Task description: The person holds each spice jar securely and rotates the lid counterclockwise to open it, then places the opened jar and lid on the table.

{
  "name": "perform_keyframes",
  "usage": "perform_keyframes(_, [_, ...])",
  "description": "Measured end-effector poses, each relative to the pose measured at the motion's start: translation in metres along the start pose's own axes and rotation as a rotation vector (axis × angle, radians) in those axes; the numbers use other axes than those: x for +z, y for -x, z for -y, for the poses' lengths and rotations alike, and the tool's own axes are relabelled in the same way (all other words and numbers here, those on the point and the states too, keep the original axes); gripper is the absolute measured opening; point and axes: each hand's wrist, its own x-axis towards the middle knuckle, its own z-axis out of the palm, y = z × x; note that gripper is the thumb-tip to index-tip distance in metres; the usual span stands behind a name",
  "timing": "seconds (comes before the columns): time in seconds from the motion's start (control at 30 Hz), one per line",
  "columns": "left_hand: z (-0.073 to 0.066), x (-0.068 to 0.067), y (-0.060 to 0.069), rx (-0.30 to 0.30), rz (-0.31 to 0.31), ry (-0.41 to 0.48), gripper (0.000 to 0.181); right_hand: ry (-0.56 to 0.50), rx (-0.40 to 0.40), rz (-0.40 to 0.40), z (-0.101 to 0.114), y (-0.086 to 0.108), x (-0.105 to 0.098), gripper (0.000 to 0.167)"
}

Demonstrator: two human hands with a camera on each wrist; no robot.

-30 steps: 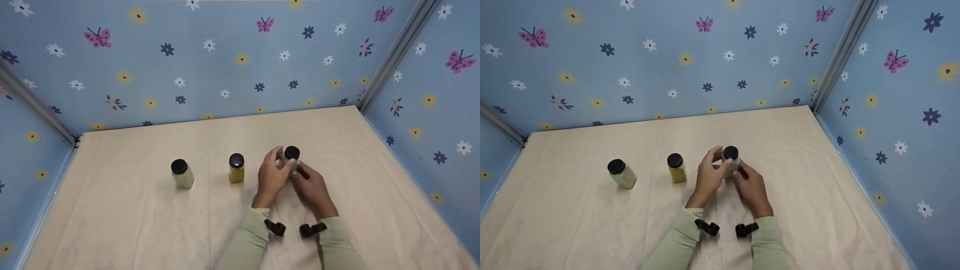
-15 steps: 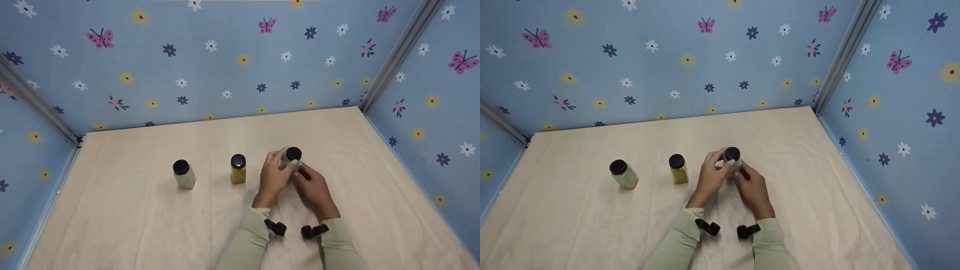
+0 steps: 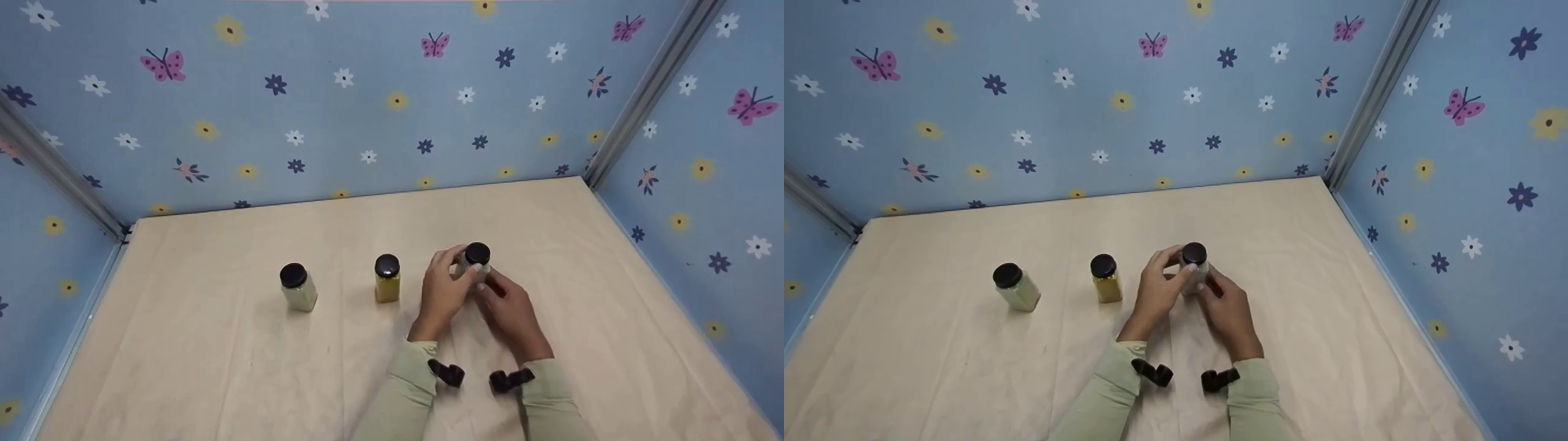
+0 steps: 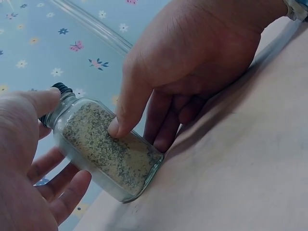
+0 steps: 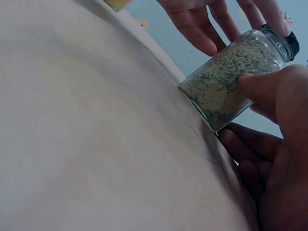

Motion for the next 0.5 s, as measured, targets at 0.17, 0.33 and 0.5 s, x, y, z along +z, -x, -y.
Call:
perform_keyframes(0.17, [0.0011,-0.0016,0.0011,0.003,-0.008,0.019,0.041,0.023,-0.021,0.002,-0.0004,-0.0004,0.0015,0.057])
perform_keyframes(0.33, [-0.0007,-0.0022,-0.0005,0.009,-0.012,0.061,0.04,0.031,-0.038,-0.002,0.0014,-0.0021,-0.0003,0.057])
perform_keyframes(0.5, [-0.0021,-0.0008,0.0029,-0.025,0.005,0.028,0.051,0.017,-0.023,-0.004,-0.0003,0.0009,-0.0011,0.057])
